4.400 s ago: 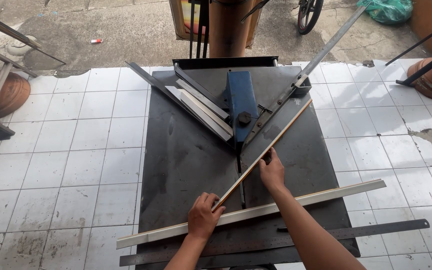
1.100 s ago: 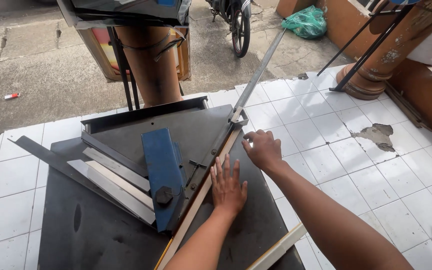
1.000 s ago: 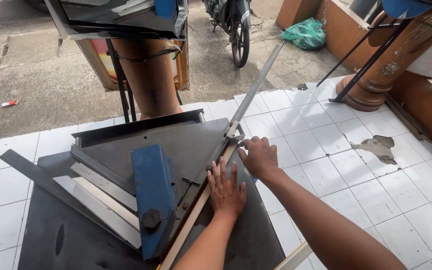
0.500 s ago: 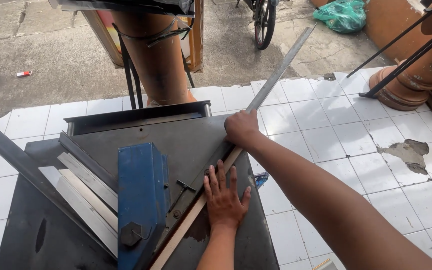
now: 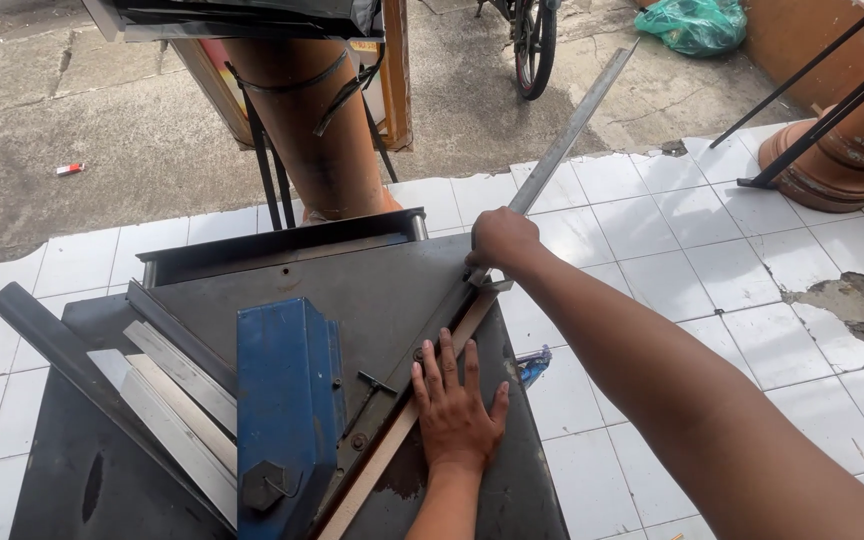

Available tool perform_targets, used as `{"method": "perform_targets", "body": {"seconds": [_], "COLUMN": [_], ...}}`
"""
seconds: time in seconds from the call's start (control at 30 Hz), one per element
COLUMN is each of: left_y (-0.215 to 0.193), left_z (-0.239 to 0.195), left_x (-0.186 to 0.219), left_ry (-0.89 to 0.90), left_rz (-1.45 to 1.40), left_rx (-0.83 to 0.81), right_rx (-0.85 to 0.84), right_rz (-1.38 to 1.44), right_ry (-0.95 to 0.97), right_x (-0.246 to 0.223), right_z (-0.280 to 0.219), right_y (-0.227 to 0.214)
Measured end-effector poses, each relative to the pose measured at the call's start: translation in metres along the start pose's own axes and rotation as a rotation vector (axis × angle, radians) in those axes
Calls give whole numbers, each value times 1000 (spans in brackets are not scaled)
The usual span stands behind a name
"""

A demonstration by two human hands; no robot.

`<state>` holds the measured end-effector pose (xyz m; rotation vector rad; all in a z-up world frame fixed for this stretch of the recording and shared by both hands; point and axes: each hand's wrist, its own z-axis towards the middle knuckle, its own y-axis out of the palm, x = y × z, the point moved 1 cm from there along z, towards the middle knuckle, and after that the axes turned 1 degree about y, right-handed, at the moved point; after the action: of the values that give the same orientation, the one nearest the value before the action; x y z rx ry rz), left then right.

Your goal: The person measures and marks a long piece of frame moulding using a ruler and pen, then positions it on a miter saw and cuts it at an angle. The person handles the moulding, ruler, and saw throughout the process.

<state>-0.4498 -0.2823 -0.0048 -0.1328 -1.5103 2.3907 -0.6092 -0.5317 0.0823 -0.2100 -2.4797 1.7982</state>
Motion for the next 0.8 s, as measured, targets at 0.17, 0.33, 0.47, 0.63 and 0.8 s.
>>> {"method": "perform_targets", "body": {"seconds": [0.17, 0.33, 0.47, 0.63, 0.8], "left_y": [4, 2, 5, 7, 8], "left_z": [0, -1, -4, -2, -3], "left_x": [-1, -1, 0, -1, -4], "left_ry": [4, -4, 1, -3, -4], "left_rz": [-2, -13, 2, -13, -20], "left_rx": [-5, -16, -5, -10, -13], "right_rx": [-42, -171, -102, 40, 124], "right_rz": [75, -86, -104, 85, 254], "right_ry": [-33, -100, -128, -62, -14], "right_x": [11, -17, -4, 22, 29], "right_z": [40, -34, -35, -8, -2], "right_y": [13, -31, -10, -4, 10]}}
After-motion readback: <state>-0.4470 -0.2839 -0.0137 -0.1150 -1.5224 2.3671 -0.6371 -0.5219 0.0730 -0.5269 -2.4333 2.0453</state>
